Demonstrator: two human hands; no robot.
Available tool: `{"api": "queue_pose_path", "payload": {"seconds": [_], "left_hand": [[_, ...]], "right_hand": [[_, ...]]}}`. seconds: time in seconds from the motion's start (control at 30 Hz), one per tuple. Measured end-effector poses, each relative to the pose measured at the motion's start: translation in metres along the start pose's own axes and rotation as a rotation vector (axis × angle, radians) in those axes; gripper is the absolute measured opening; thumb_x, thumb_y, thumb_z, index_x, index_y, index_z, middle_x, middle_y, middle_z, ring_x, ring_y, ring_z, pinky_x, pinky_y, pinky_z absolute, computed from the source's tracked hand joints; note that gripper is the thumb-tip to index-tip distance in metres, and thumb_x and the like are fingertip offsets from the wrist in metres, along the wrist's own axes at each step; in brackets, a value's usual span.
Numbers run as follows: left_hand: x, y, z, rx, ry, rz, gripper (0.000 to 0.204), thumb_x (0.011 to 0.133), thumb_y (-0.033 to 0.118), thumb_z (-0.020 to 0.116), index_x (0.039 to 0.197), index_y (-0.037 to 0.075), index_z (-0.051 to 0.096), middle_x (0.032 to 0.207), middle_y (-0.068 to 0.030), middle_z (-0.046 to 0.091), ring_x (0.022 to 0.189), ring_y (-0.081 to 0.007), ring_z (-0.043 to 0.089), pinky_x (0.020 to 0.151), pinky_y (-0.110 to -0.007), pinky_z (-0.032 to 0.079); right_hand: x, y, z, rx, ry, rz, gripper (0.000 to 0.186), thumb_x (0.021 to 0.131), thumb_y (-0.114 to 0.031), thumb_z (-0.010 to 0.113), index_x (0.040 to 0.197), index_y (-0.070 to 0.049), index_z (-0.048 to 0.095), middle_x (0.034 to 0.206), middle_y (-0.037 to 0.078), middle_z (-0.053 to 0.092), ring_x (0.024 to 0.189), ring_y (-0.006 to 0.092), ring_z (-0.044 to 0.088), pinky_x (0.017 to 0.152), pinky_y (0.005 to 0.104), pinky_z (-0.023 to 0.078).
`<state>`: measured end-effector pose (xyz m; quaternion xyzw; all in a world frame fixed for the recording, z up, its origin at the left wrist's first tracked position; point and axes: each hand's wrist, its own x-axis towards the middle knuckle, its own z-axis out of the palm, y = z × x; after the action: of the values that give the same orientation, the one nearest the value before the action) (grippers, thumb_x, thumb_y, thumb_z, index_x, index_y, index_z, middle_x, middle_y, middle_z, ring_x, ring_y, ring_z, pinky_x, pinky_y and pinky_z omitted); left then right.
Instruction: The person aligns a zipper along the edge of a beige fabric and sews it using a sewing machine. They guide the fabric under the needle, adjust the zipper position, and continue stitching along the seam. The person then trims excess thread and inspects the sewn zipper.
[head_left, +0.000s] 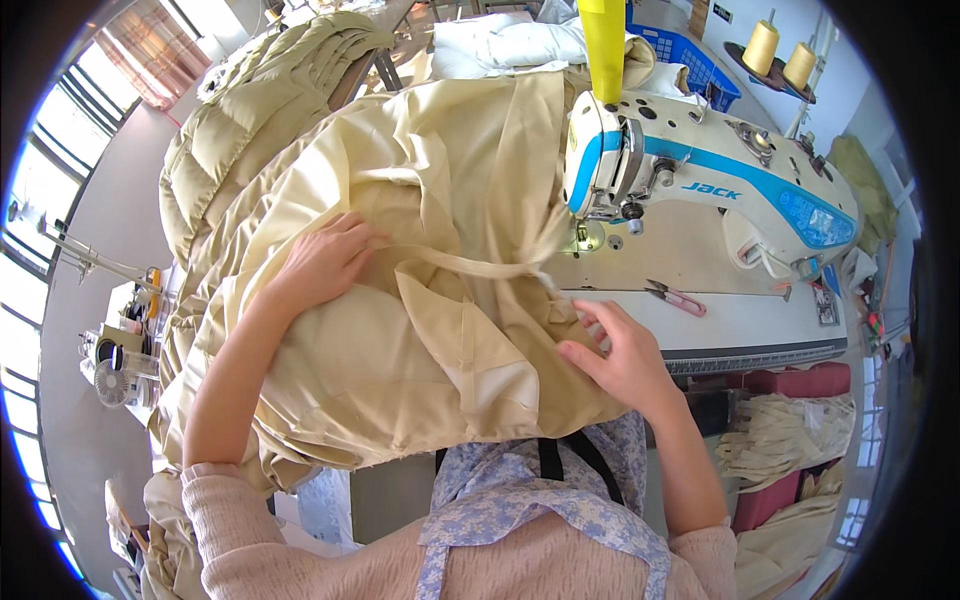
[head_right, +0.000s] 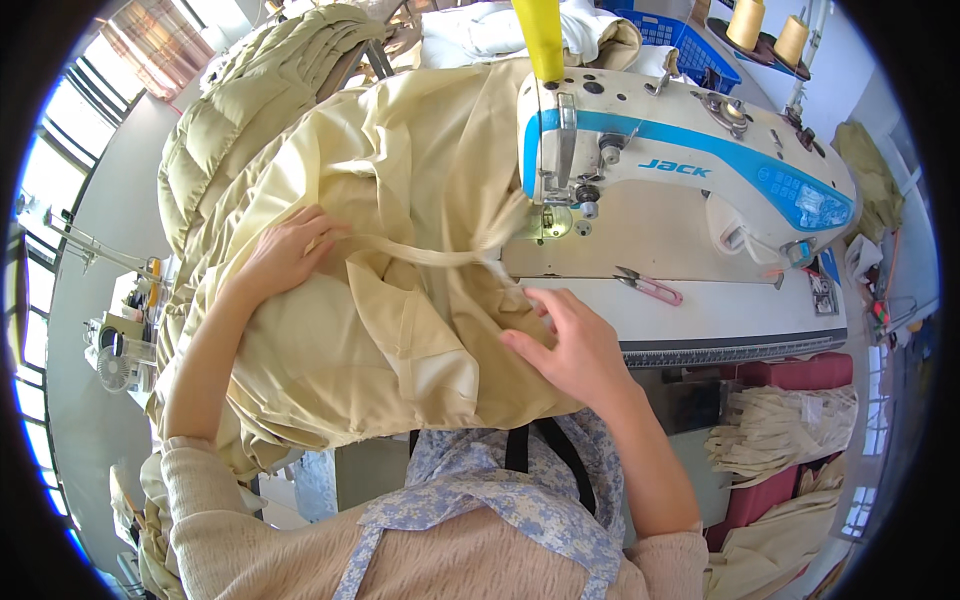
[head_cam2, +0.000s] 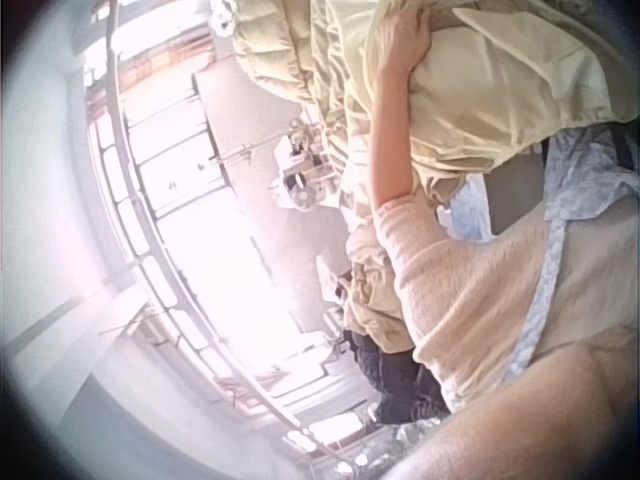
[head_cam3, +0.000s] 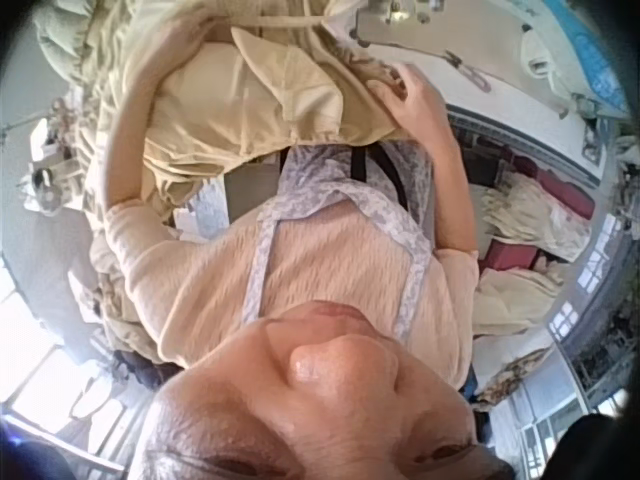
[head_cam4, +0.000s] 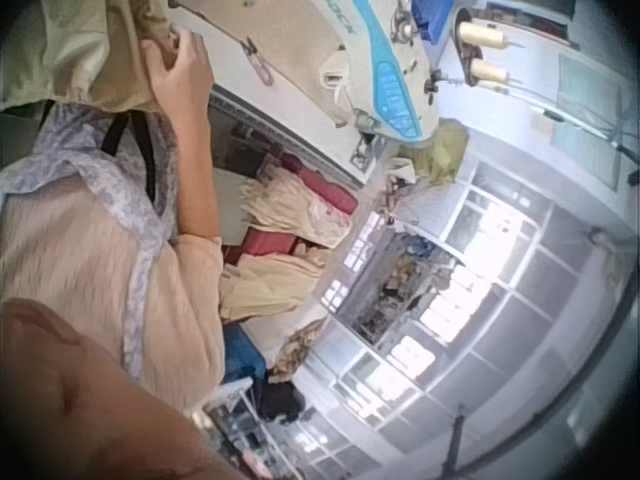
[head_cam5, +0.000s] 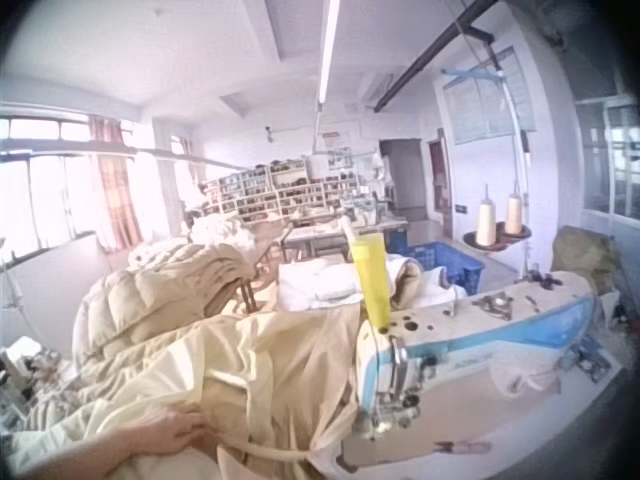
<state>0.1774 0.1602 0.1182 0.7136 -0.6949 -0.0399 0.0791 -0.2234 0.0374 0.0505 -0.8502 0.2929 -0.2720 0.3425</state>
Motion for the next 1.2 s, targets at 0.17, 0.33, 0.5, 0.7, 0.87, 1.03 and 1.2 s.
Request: {"api": "queue_pose_path", "payload": {"seconds": [0.17, 0.33, 0.5, 0.7, 0.87, 1.03, 1.2], "left_hand": [[0.056, 0.119, -0.001, 0.091, 0.259, 0.415, 0.047, 0.090, 0.009, 0.061, 0.138, 0.007, 0.059, 0.133, -0.0116, 0.062, 0.129, -0.0313, 0.054, 0.111, -0.045, 0.044], [0.066, 0.161, 0.045, -0.009, -0.114, 0.407, 0.038, 0.095, 0.019, 0.056, 0.129, 0.005, 0.065, 0.134, -0.0105, 0.063, 0.126, -0.0309, 0.058, 0.107, -0.046, 0.048], [0.113, 0.117, 0.064, -0.362, -0.168, 0.324, 0.032, 0.097, 0.031, 0.057, 0.111, 0.006, 0.069, 0.122, -0.0083, 0.067, 0.119, -0.0300, 0.061, 0.098, -0.048, 0.050], [0.152, 0.049, 0.101, 0.105, -0.020, 0.025, 0.065, 0.102, 0.045, 0.055, 0.155, 0.009, 0.041, 0.157, -0.0185, 0.045, 0.147, -0.0424, 0.036, 0.124, -0.050, 0.027], [0.069, -0.062, 0.129, -0.085, 0.150, -0.382, 0.077, 0.101, 0.043, 0.059, 0.156, -0.005, 0.033, 0.154, -0.0328, 0.040, 0.145, -0.0477, 0.036, 0.122, -0.052, 0.029], [0.054, -0.042, 0.092, 0.005, 0.429, -0.039, 0.057, 0.094, 0.027, 0.068, 0.142, 0.002, 0.052, 0.139, -0.0209, 0.055, 0.129, -0.0398, 0.052, 0.108, -0.045, 0.046], [0.042, 0.072, 0.044, -0.287, 0.122, 0.430, 0.042, 0.086, 0.005, 0.068, 0.128, 0.006, 0.061, 0.107, -0.0099, 0.064, 0.094, -0.0295, 0.066, 0.079, -0.040, 0.057]], "right_hand": [[0.047, -0.014, 0.030, 0.030, -0.071, 0.225, 0.031, 0.099, -0.032, 0.065, 0.116, -0.007, 0.060, 0.080, 0.018, 0.070, 0.079, 0.0414, 0.068, 0.069, 0.0501, 0.052], [0.018, -0.005, 0.061, 0.008, -0.090, 0.086, 0.027, 0.100, -0.024, 0.061, 0.122, -0.010, 0.053, 0.074, 0.018, 0.070, 0.070, 0.0436, 0.068, 0.063, 0.0535, 0.051], [0.007, -0.002, 0.065, 0.032, -0.133, 0.133, 0.021, 0.098, -0.020, 0.064, 0.116, -0.010, 0.058, 0.069, 0.014, 0.067, 0.065, 0.0401, 0.066, 0.062, 0.0510, 0.052], [0.029, 0.001, 0.075, -0.069, 0.024, -0.049, 0.018, 0.095, -0.019, 0.070, 0.107, -0.008, 0.062, 0.073, 0.008, 0.066, 0.065, 0.0298, 0.066, 0.060, 0.0426, 0.052], [0.041, -0.010, 0.105, 0.156, -0.024, 0.228, 0.023, 0.094, -0.025, 0.072, 0.104, -0.007, 0.061, 0.076, 0.008, 0.065, 0.068, 0.0257, 0.068, 0.061, 0.0374, 0.053], [0.055, -0.025, 0.116, 0.080, -0.049, 0.094, 0.040, 0.089, -0.036, 0.080, 0.104, -0.003, 0.065, 0.079, 0.013, 0.066, 0.072, 0.0325, 0.068, 0.065, 0.0418, 0.054], [0.047, -0.027, 0.114, 0.199, 0.043, 0.086, 0.035, 0.089, -0.029, 0.079, 0.092, 0.001, 0.061, 0.078, 0.019, 0.064, 0.072, 0.0391, 0.064, 0.066, 0.0448, 0.052]]}}
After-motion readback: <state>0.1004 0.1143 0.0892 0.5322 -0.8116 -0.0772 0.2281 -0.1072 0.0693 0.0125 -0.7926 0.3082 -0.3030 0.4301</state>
